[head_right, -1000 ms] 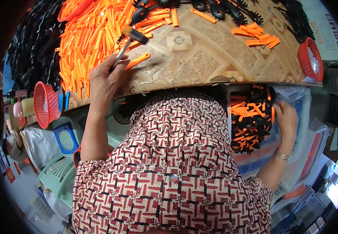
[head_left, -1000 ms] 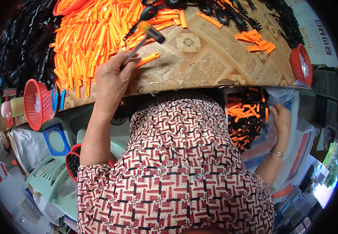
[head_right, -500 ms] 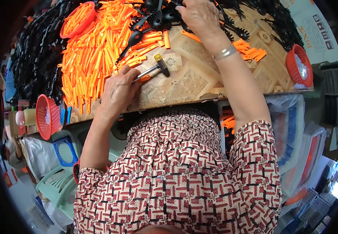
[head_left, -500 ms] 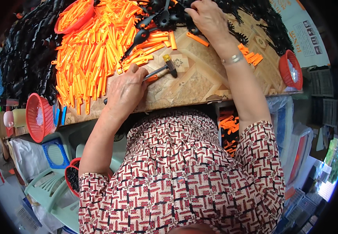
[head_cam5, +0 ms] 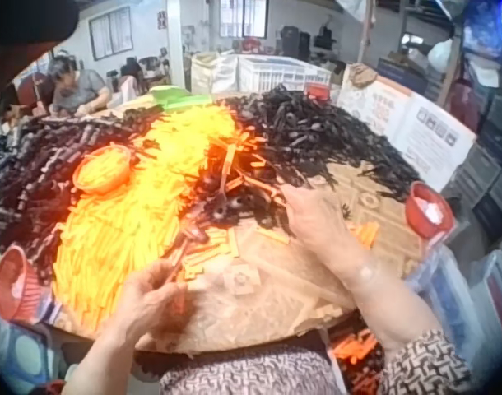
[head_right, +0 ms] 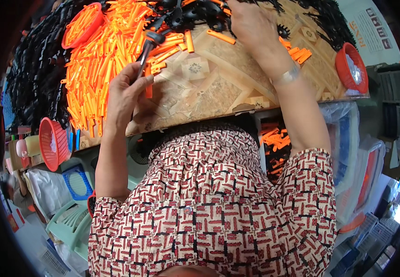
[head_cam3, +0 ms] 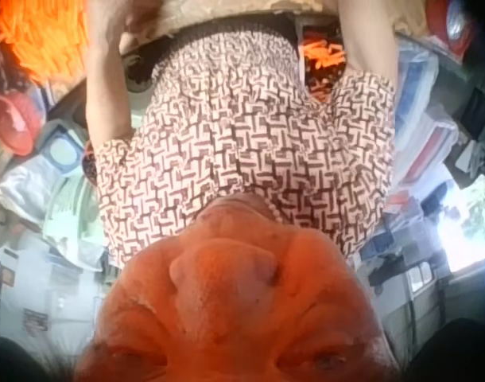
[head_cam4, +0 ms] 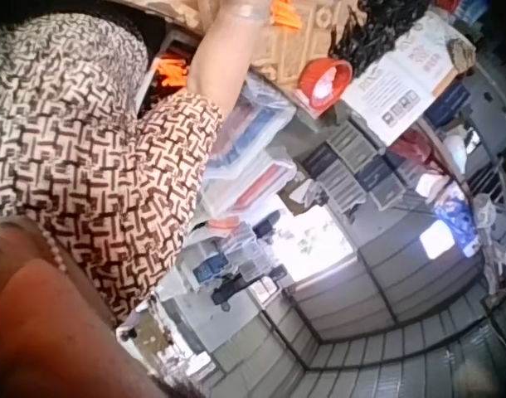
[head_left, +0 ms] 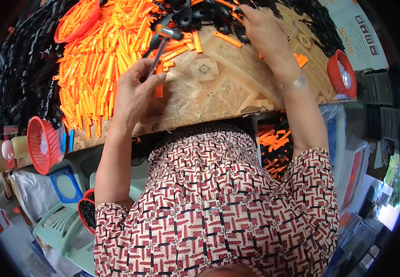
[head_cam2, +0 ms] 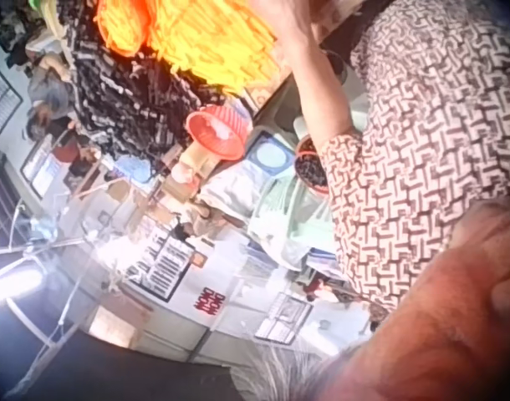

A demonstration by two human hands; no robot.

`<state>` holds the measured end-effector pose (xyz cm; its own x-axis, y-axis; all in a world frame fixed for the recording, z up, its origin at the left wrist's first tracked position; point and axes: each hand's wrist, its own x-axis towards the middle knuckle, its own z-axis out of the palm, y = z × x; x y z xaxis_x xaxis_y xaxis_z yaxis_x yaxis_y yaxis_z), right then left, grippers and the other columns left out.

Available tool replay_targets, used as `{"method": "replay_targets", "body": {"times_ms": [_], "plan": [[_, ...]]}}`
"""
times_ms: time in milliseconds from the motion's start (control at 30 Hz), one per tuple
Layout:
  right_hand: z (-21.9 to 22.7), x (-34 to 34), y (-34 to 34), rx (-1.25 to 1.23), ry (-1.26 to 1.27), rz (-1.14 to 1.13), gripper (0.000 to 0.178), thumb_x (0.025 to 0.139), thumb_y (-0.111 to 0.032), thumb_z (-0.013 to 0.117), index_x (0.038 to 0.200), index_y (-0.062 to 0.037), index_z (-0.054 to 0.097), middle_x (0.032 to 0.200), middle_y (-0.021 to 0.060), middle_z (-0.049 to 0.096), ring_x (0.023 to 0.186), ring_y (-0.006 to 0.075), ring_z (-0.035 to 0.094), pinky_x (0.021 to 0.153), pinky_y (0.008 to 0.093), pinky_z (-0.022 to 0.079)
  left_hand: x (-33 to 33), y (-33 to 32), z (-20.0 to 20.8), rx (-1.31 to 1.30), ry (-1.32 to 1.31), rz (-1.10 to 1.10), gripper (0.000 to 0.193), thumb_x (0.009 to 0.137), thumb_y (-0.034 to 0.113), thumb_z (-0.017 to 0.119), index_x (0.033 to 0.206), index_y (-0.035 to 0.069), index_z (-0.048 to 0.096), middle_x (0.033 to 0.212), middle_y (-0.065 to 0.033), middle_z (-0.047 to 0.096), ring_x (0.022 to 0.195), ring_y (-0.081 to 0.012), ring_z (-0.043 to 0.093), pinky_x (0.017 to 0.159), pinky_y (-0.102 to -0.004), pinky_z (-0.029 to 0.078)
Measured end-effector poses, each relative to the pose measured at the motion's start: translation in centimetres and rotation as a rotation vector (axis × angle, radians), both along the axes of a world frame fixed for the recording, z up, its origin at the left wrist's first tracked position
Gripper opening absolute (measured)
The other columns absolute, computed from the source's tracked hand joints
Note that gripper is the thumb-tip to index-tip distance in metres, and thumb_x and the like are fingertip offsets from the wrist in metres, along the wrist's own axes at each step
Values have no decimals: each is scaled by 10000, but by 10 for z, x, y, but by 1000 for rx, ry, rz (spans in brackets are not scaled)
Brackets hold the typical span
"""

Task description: The person assembles orange and black plastic components at a wooden workbench. They repeatedly pick up an orange handle and a black head, fit them together, and use a hammer to secure the connection. The person then places the finished items on the table and repeats the process with new parts.

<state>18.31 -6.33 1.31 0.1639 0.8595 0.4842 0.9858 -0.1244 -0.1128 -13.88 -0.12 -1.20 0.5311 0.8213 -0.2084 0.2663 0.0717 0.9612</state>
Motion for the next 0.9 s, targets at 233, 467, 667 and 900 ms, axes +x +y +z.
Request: {"method": "replay_targets", "body": {"times_ms": [233, 467, 667, 900], "plan": [[-14, -78, -160, -177, 460, 64, 94, 894, -116, 704, 926, -28, 704, 830, 149, 642, 805, 346, 632, 715, 427, 498, 34, -16, 7, -303, -279, -31, 213, 909, 84, 741, 1078, 47, 616, 828, 2, 685, 664, -58, 633, 571, -173, 472], [-46, -113, -198, -364, 1034, -204, 165, 942, -177, 684, 953, -13, 678, 669, 108, 666, 578, 266, 629, 566, 378, 468, 76, -55, -10, -332, -203, -286, 217, 898, 135, 775, 1046, 60, 636, 807, 0, 701, 563, -29, 552, 489, -169, 392], [-56, -121, -191, -351, 1287, -207, 172, 961, -169, 656, 993, -5, 695, 670, 58, 690, 561, 80, 581, 530, 302, 430, 75, -56, -11, -199, -177, -266, 212, 921, 160, 759, 1062, 40, 657, 811, 8, 674, 631, -26, 557, 555, -188, 417], [-62, -119, -191, -350, 1398, -242, 154, 967, -115, 648, 1023, 12, 716, 681, 23, 692, 598, 27, 579, 536, 228, 421, 13, -20, 18, 210, 329, -353, 193, 934, 184, 728, 1023, 27, 663, 740, 51, 521, 669, -41, 464, 592, -217, 382]]}}
